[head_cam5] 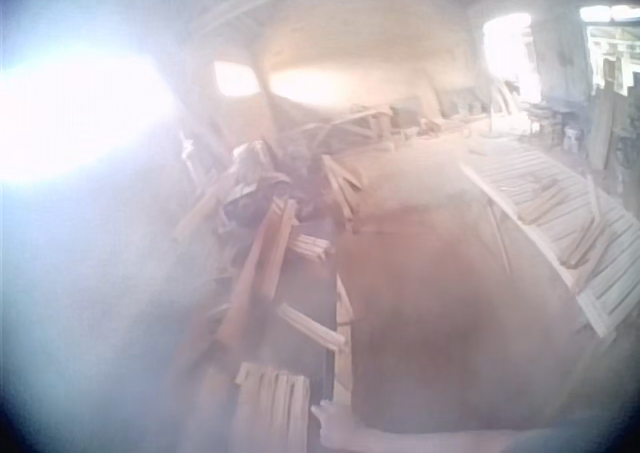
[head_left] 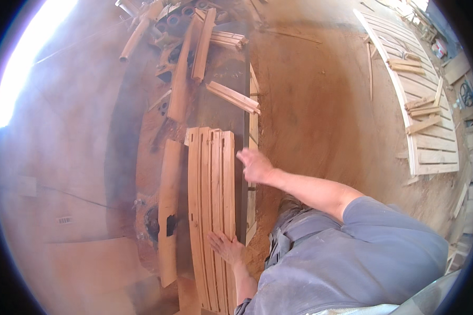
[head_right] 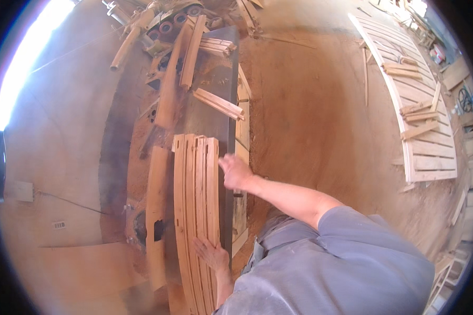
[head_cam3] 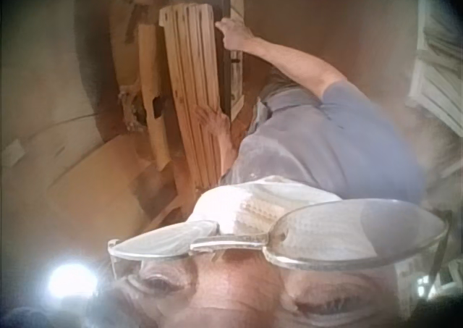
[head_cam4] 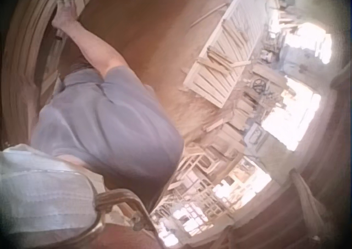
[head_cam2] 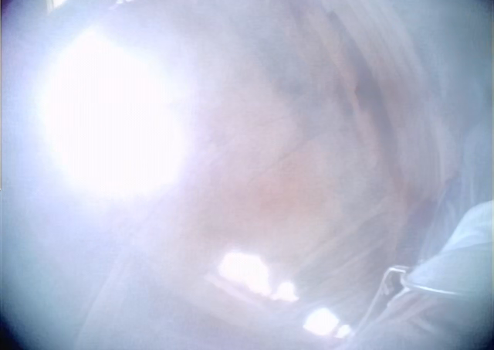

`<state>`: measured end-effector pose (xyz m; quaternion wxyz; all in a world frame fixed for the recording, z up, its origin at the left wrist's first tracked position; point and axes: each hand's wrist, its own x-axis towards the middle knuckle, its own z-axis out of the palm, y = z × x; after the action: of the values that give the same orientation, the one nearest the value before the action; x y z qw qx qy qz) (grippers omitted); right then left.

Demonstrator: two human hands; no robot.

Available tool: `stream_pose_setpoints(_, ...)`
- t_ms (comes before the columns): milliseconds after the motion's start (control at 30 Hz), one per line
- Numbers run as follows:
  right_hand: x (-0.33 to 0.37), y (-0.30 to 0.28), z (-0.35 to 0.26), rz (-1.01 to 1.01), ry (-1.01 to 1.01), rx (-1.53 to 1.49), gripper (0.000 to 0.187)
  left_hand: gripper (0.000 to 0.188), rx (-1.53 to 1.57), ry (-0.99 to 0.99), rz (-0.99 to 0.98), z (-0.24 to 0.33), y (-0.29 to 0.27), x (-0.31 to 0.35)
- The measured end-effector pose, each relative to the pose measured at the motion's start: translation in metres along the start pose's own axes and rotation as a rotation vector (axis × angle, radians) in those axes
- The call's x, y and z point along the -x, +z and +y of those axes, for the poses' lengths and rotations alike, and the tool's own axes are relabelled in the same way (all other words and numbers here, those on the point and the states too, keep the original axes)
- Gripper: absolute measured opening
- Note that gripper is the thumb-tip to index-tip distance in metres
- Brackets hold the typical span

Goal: The person sands long curved and short straight wood pieces by holding them against a stationary sanding machine, then carries them to a table and sorts them into piles.

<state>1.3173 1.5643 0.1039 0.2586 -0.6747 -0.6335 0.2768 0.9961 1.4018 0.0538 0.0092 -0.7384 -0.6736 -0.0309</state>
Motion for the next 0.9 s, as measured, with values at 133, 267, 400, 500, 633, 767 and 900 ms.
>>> stream_pose_setpoints(133,-0.063,-0.059,0.058,0.393,0.029,0.300,0.075,0.067,0.061,-0.005,-0.065,0.010,-0.006,-0.004)
stream_pose_setpoints(267,-0.127,-0.085,0.075,0.186,0.119,0.337,0.092,0.064,0.084,-0.001,-0.067,0.002,-0.005,-0.002)
stream_pose_setpoints(400,-0.171,-0.089,0.091,-0.016,0.201,0.247,0.098,0.070,0.111,-0.071,-0.170,0.010,-0.014,-0.011)
stream_pose_setpoints(500,-0.190,-0.092,0.121,0.017,0.285,0.154,0.098,0.072,0.175,-0.130,-0.178,0.036,-0.040,-0.035)
stream_pose_setpoints(633,-0.216,-0.111,0.178,-0.249,0.491,-0.671,0.079,0.069,0.254,-0.010,0.087,0.081,-0.049,-0.130)
stream_pose_setpoints(767,-0.227,-0.156,0.211,-0.360,0.596,-1.413,0.073,0.062,0.420,0.086,0.253,0.157,-0.038,-0.279)
stream_pose_setpoints(900,-0.252,-0.218,0.257,-0.080,0.479,-1.387,0.075,0.061,0.730,0.119,0.173,0.281,-0.039,-0.458)
